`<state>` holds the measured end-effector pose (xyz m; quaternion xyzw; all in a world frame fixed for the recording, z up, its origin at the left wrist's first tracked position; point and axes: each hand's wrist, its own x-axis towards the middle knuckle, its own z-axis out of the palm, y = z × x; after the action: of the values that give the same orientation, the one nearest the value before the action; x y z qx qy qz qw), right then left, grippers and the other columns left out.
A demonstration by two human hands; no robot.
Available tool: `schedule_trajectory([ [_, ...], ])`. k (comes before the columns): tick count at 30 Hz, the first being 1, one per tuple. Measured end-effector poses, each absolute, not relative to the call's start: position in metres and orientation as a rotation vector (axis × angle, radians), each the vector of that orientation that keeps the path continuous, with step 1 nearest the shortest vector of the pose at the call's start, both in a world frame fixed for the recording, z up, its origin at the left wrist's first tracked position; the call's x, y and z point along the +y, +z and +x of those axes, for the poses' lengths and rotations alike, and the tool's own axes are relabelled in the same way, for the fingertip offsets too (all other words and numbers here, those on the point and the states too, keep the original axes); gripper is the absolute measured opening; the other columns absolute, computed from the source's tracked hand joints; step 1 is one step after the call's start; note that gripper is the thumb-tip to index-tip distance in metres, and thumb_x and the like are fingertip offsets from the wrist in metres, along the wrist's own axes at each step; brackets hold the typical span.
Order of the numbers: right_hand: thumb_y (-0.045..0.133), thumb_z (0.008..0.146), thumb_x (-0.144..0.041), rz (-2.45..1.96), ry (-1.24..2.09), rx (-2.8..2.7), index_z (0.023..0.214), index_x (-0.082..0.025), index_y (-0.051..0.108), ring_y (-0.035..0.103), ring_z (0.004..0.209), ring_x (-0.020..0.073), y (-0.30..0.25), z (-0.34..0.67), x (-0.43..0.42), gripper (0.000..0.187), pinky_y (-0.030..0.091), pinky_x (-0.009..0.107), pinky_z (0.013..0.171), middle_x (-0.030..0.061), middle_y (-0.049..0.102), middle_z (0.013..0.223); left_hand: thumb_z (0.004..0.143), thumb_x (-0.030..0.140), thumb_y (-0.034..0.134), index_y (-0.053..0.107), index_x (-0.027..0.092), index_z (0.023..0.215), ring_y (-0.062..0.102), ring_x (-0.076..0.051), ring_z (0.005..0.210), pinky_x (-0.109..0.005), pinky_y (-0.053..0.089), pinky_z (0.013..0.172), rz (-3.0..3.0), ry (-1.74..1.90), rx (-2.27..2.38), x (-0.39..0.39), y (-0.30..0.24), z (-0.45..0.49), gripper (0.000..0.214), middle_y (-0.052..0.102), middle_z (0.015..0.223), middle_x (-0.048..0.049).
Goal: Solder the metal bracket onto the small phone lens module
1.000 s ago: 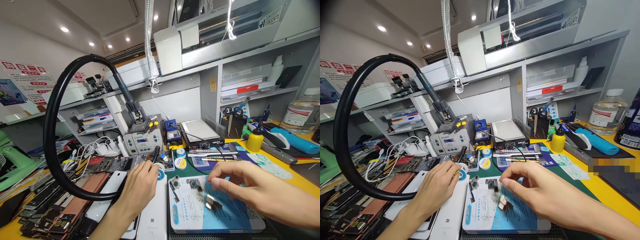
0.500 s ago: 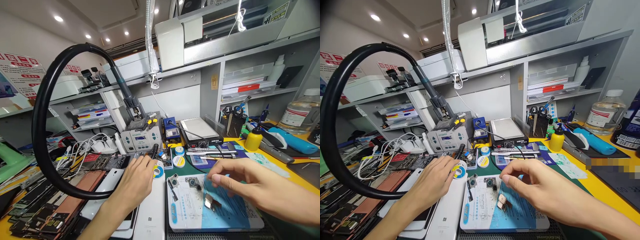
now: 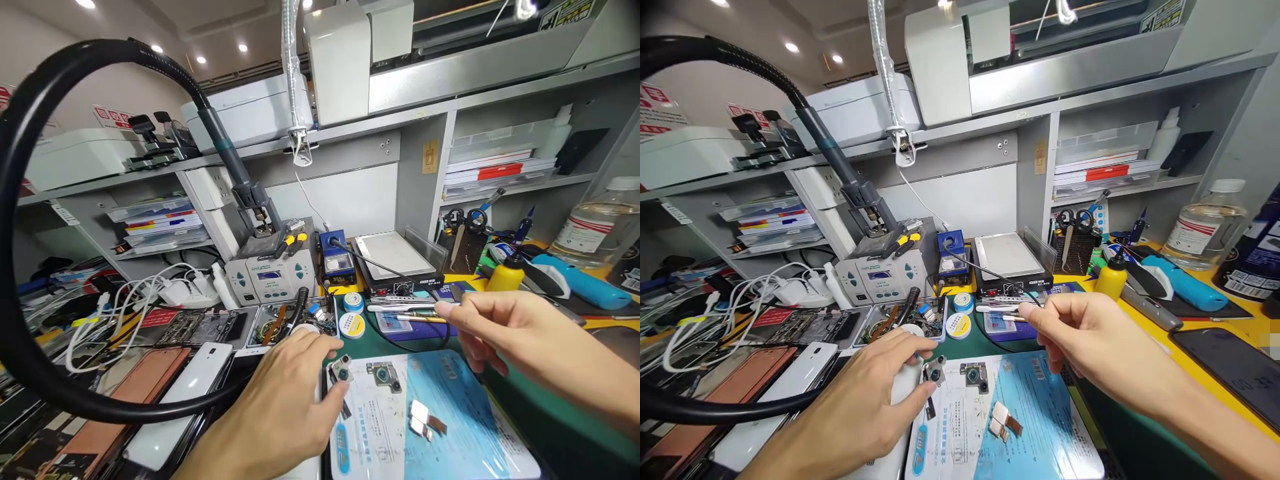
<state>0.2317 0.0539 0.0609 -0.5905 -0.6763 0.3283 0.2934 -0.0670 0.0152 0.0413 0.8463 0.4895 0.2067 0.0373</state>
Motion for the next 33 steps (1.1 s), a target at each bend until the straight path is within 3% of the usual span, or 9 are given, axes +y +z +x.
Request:
schedule_trajectory([
  [10,0.059,0.09,-0.066,-1.596,1.053,-1.719,0.055,-0.025,0.058,0.052,0.059,0.0215,0.044,0.235,0.054,0.053,0.04,0.037,0.067,0.0007,0.063,0.057,0.084,0.021,0.064,0.061,0.024,0.122,0.069,-0.024,0.095,-0.04,0.059,0.078,2.564,0.734,1.509,0.019,0.023,-0.063,0.038,0.071,0.104,-0.0035],
  [16,0.061,0.091,-0.06,-1.567,1.088,-1.714,0.057,-0.026,0.058,0.051,0.059,0.0215,0.04,0.238,0.054,0.048,0.036,0.036,0.061,-0.0005,0.063,0.058,0.078,0.014,0.059,0.058,0.023,0.122,0.066,-0.023,0.089,-0.042,0.058,0.076,2.552,0.799,1.475,0.023,0.014,-0.063,0.045,0.067,0.098,-0.0026],
  [22,0.059,0.091,-0.064,-1.586,1.053,-1.715,0.056,-0.025,0.06,0.05,0.058,0.0204,0.043,0.237,0.053,0.052,0.036,0.035,0.06,-0.0006,0.065,0.057,0.077,0.01,0.06,0.053,0.024,0.124,0.064,-0.019,0.091,-0.036,0.057,0.08,2.576,0.83,1.342,0.023,0.016,-0.069,0.05,0.065,0.098,-0.0005],
  [28,0.067,0.079,-0.068,-1.591,1.071,-1.66,0.052,-0.025,0.059,0.053,0.052,0.0194,0.049,0.231,0.052,0.052,0.04,0.032,0.056,-0.0012,0.066,0.052,0.08,0.01,0.058,0.052,0.027,0.125,0.064,-0.017,0.095,-0.036,0.056,0.087,2.584,0.8,1.302,0.022,0.021,-0.07,0.048,0.065,0.1,0.001],
  [33,0.065,0.083,-0.069,-1.569,1.105,-1.649,0.054,-0.024,0.054,0.056,0.053,0.0185,0.054,0.227,0.052,0.055,0.041,0.031,0.056,-0.0009,0.066,0.054,0.082,0.01,0.056,0.05,0.028,0.126,0.064,-0.017,0.098,-0.035,0.057,0.088,2.598,0.796,1.261,0.022,0.019,-0.074,0.048,0.066,0.103,0.0019],
])
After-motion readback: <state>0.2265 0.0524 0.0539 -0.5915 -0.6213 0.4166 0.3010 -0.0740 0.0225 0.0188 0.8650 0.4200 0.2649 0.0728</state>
